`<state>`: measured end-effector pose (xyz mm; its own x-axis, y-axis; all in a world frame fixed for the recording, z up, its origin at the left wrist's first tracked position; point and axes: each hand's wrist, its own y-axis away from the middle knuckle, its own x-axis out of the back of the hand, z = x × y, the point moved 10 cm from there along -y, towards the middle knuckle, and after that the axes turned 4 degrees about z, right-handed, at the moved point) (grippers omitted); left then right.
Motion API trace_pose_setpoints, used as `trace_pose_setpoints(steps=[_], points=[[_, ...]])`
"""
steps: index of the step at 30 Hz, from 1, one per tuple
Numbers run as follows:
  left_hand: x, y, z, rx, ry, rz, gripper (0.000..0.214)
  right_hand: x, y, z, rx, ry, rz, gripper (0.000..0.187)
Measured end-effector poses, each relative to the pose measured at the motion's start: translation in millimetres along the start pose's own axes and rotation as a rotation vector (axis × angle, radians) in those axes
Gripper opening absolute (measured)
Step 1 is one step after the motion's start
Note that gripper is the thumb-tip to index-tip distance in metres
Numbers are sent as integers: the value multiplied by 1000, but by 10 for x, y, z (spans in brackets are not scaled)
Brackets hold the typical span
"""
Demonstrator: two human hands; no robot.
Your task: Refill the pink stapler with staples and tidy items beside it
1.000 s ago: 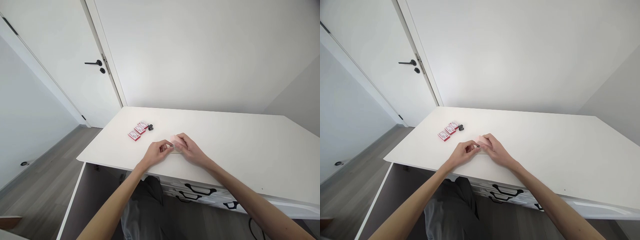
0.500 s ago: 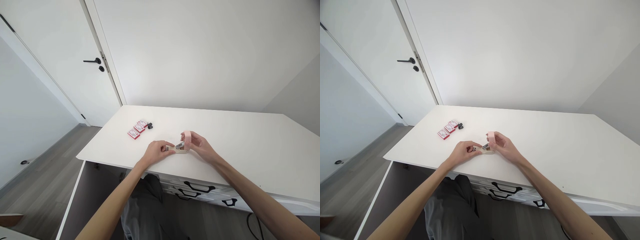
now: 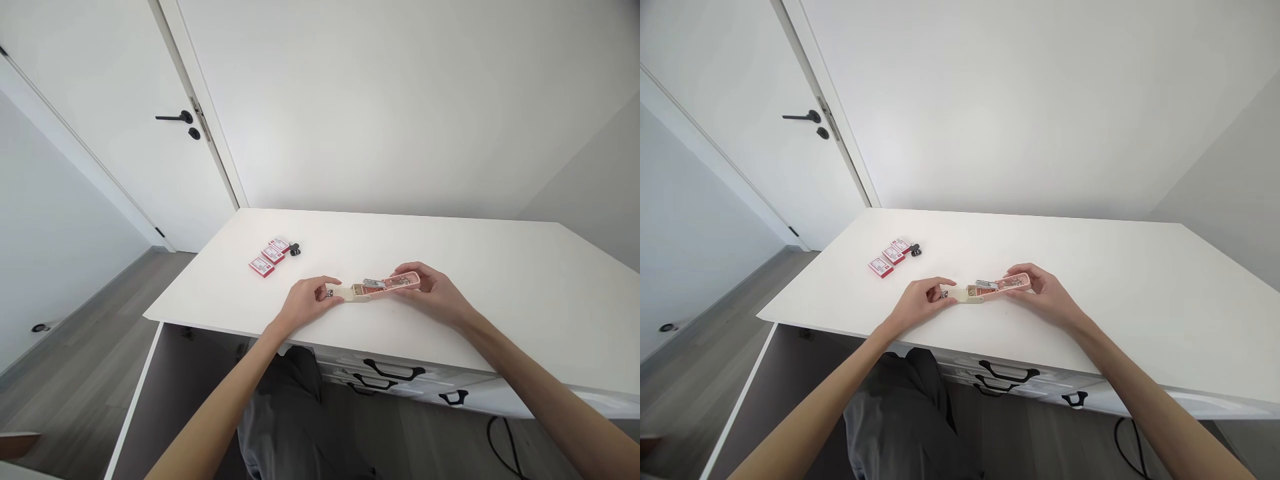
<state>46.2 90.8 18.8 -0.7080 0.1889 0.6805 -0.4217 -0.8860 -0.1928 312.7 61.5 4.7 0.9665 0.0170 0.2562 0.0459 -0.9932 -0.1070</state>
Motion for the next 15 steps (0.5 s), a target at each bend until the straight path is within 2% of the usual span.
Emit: trace_pose_setpoints(steps=[4, 8, 12, 15], points=[[63, 2, 26, -6, 75, 57, 37, 78, 42, 50, -14, 44, 46, 57], [252, 5, -24, 27, 112, 240, 31, 106, 38, 65, -1, 95, 61, 52], [460, 49, -148, 60, -24, 477, 20, 134, 11, 93, 12, 168, 76, 50], [523, 60, -216, 37, -159, 567, 17, 156, 3, 105, 33, 208, 94, 49]])
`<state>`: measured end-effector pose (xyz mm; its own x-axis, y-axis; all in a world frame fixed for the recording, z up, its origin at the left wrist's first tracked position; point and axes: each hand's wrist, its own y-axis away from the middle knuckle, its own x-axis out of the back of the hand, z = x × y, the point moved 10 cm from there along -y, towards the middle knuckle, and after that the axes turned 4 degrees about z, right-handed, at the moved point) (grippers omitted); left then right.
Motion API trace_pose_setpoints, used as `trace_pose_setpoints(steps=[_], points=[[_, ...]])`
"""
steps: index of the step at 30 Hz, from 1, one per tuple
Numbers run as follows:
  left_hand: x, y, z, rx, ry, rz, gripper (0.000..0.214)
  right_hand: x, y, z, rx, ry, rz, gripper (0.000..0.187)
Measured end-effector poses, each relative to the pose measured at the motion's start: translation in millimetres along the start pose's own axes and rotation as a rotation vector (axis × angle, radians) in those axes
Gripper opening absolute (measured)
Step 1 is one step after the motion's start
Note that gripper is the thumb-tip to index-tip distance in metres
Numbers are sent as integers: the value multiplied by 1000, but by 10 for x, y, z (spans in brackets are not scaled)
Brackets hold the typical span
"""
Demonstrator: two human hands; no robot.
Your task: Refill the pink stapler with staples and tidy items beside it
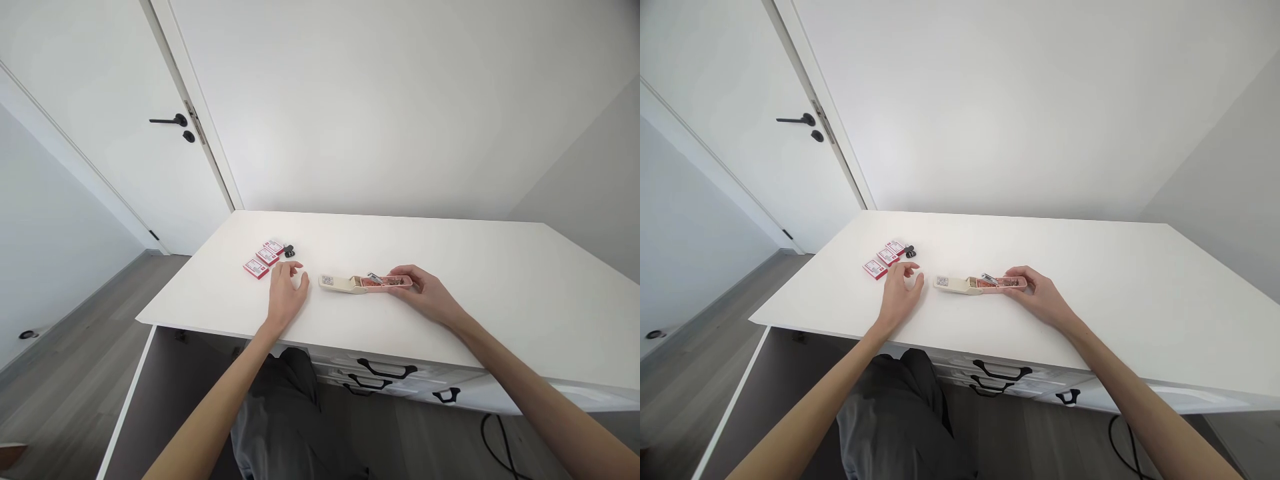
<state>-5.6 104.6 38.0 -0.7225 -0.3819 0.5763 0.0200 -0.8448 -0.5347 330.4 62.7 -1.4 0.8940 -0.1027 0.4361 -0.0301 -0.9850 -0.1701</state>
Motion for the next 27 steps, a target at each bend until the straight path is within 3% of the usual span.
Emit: trace_pose_setpoints(steps=[4, 9, 12, 16, 22, 27], points=[[90, -67, -145, -22, -200, 52, 29, 16, -4, 43, -3, 1, 23, 48], [463, -187, -440, 33, -432, 119, 49, 23, -25, 103, -11, 33, 43, 44], [648, -221, -667, 117, -456, 108, 56, 14, -36, 120, 10, 63, 42, 39], [692, -215, -893, 238, -396, 33, 67, 6, -45, 129, 37, 78, 37, 38], [685, -158, -885, 243, -304, -27, 71, 4, 10, 103, 33, 48, 50, 45], [782, 20, -775, 284, -118, -44, 75, 203, 280, 189, -100, 12, 236, 57]])
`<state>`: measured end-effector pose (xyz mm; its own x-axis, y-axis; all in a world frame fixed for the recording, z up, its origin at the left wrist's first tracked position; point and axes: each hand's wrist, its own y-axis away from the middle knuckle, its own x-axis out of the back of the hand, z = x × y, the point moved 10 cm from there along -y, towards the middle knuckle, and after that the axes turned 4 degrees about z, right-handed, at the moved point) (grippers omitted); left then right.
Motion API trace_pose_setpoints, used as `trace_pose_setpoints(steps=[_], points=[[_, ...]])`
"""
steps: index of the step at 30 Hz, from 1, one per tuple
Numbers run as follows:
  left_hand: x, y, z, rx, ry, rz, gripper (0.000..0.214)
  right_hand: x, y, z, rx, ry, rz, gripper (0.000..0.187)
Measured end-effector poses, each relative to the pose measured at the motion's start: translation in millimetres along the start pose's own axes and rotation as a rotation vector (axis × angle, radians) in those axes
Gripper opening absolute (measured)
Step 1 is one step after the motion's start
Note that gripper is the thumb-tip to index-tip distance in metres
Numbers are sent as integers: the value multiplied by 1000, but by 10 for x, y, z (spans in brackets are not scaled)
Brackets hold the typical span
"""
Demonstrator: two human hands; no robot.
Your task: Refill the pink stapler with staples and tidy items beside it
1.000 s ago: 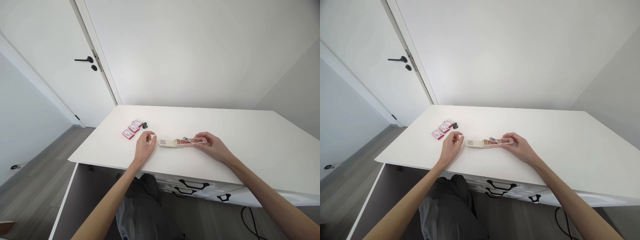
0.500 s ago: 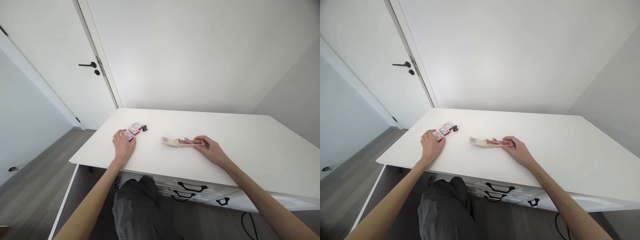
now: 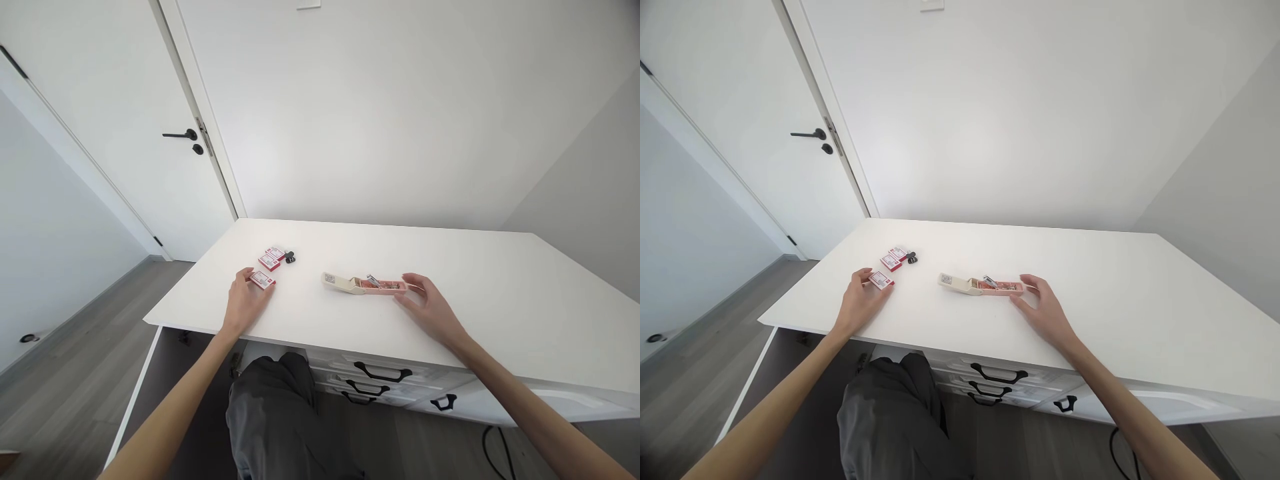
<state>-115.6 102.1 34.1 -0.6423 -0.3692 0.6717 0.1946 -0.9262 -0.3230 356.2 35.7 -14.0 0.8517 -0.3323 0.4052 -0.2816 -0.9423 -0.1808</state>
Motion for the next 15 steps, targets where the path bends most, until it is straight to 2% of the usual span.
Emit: trace_pose_setpoints(steps=[2, 4, 8, 12, 15], points=[[-7, 130, 89, 8, 130, -51, 79, 149, 115, 102, -82, -10, 98, 57], [-73, 274, 209, 46, 327, -137, 80, 235, 213, 176, -128, -43, 143, 56], [-219, 501, 444, 232, 767, -241, 72, 282, 294, 225, -132, -56, 163, 53], [-451, 665, 678, 491, 1220, -391, 63, 282, 300, 202, -110, -25, 181, 49], [-551, 722, 805, 561, 1332, -453, 59, 293, 308, 197, -118, -22, 192, 45]])
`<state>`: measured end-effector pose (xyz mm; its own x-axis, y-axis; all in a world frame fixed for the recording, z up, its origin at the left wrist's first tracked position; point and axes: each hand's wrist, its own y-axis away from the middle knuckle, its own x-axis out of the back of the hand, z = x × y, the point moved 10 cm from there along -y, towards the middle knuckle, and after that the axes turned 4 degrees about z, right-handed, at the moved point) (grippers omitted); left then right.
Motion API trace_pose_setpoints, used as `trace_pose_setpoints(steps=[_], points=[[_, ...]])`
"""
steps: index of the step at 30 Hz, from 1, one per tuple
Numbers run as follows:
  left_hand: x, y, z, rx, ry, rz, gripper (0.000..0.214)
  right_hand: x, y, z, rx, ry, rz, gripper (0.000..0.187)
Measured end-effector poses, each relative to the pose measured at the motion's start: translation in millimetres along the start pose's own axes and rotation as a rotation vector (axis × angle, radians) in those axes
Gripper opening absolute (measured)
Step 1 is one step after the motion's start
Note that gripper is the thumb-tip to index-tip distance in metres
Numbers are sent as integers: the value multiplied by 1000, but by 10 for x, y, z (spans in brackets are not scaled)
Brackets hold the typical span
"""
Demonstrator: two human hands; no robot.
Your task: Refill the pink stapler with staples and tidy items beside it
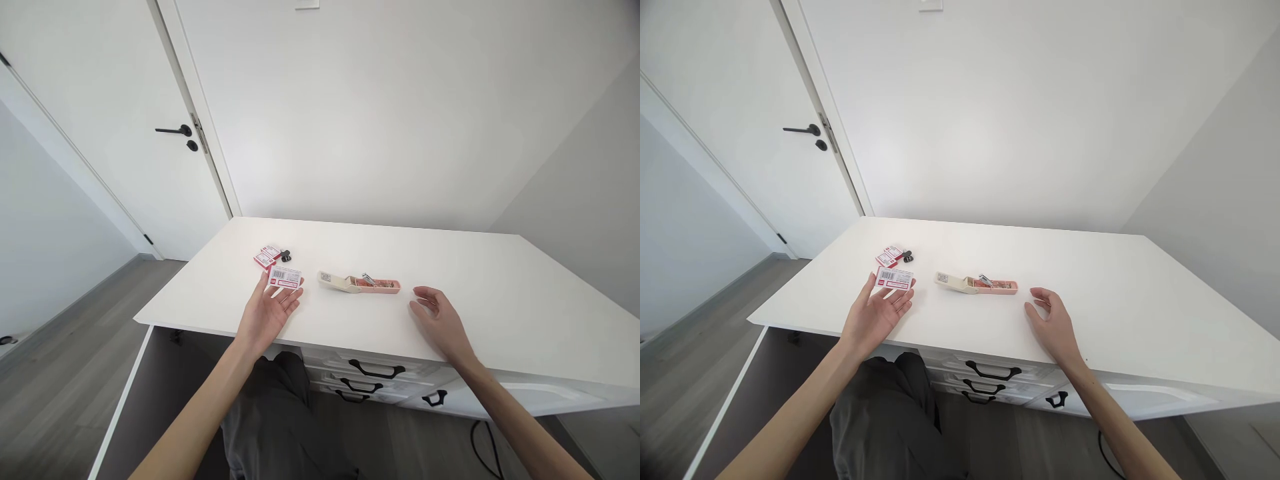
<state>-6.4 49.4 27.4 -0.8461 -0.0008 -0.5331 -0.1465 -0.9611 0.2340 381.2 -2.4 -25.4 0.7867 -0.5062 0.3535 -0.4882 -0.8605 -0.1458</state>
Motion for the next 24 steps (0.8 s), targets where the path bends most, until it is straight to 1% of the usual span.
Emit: trace_pose_setpoints(steps=[1, 3, 5, 7, 9, 11, 14, 17, 21, 24], points=[[-21, -5, -9, -10, -25, -3, 58, 7, 2, 1, -3, -1, 3, 44], [-36, -17, 1, -82, -162, 2, 58, 23, 4, 0, -3, -7, 9, 41], [-55, -5, 48, -219, -400, 5, 57, 31, 5, -5, 3, -15, 14, 39], [-123, 46, 83, -386, -691, -12, 57, 30, 9, -21, 16, -24, 18, 37], [-242, 116, 43, -522, -955, -68, 58, 20, 18, -49, 31, -27, 22, 36], [-383, 172, -76, -599, -1150, -166, 58, -5, 35, -74, 31, -7, 14, 33], [-584, 213, -253, -686, -1362, -290, 60, -81, 73, -108, 13, 51, -42, 28], [-712, 162, -364, -738, -1520, -312, 65, -159, 109, -174, 26, 83, -110, 26], [-764, 33, -471, -728, -1610, -313, 62, -192, 130, -255, 46, 122, -136, 24], [-725, -39, -481, -698, -1600, -302, 72, -204, 144, -320, 72, 142, -154, 24]])
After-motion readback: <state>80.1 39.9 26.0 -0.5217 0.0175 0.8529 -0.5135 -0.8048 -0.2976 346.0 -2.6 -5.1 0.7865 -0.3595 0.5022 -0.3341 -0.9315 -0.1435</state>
